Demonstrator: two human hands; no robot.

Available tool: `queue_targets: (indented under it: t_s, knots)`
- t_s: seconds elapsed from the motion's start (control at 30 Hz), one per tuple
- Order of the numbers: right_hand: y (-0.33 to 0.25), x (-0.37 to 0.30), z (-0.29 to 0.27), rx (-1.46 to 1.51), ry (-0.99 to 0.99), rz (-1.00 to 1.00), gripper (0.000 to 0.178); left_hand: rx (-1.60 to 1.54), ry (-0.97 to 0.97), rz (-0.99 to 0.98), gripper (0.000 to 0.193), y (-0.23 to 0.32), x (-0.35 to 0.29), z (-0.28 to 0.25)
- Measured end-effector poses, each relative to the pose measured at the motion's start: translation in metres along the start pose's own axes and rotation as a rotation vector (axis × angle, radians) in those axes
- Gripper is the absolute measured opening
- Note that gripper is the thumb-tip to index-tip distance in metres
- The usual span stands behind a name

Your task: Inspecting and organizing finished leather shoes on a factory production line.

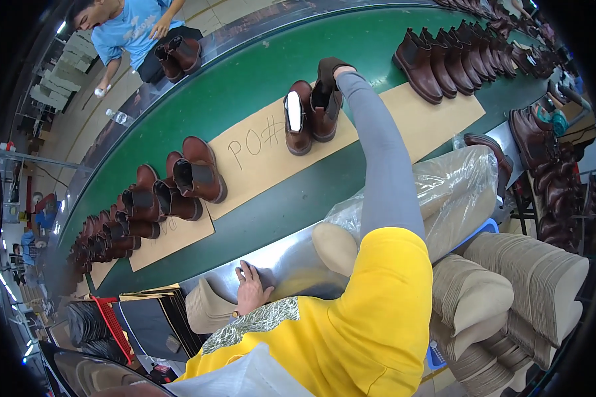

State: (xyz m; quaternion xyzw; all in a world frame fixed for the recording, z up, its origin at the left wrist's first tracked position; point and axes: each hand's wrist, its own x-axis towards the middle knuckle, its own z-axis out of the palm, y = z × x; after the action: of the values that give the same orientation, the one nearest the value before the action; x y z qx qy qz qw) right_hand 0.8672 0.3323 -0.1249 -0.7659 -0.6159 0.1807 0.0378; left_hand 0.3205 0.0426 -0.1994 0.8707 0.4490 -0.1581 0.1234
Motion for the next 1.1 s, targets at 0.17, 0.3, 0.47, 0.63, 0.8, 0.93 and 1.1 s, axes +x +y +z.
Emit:
queue_targets:
  t_s: [0.17,0.3,0.47,0.63,0.8,0.93,1.1]
  knots:
    - [-0.013,-0.008,0.005,-0.2,0.1,-0.082,0.02,0.019,-0.035,-0.028,0.088,0.002,0.003,-0.005]
    - [-0.028,-0.026,0.022,-0.21,0.317,-0.061,0.017,0.013,-0.02,-0.011,0.086,0.002,0.003,-0.007]
    - [-0.002,-0.034,0.001,-0.105,0.144,-0.15,0.024,-0.059,-0.053,-0.033,0.087,-0.003,0.001,-0.008]
    - [0.096,-0.016,-0.032,0.198,0.588,0.287,0.072,-0.078,-0.091,-0.035,0.088,0.0,-0.002,-0.013]
    - [0.193,0.004,-0.042,-0.375,0.709,0.779,0.049,-0.078,-0.181,-0.079,0.092,-0.001,-0.001,-0.011]
    - [0.284,-0.005,-0.052,-0.514,0.415,0.924,0.05,-0.025,-0.29,-0.114,0.095,-0.004,0.005,-0.01]
    - [0.273,-0.027,-0.081,-0.465,0.151,0.889,0.059,0.03,-0.367,-0.164,0.098,-0.001,0.008,-0.013]
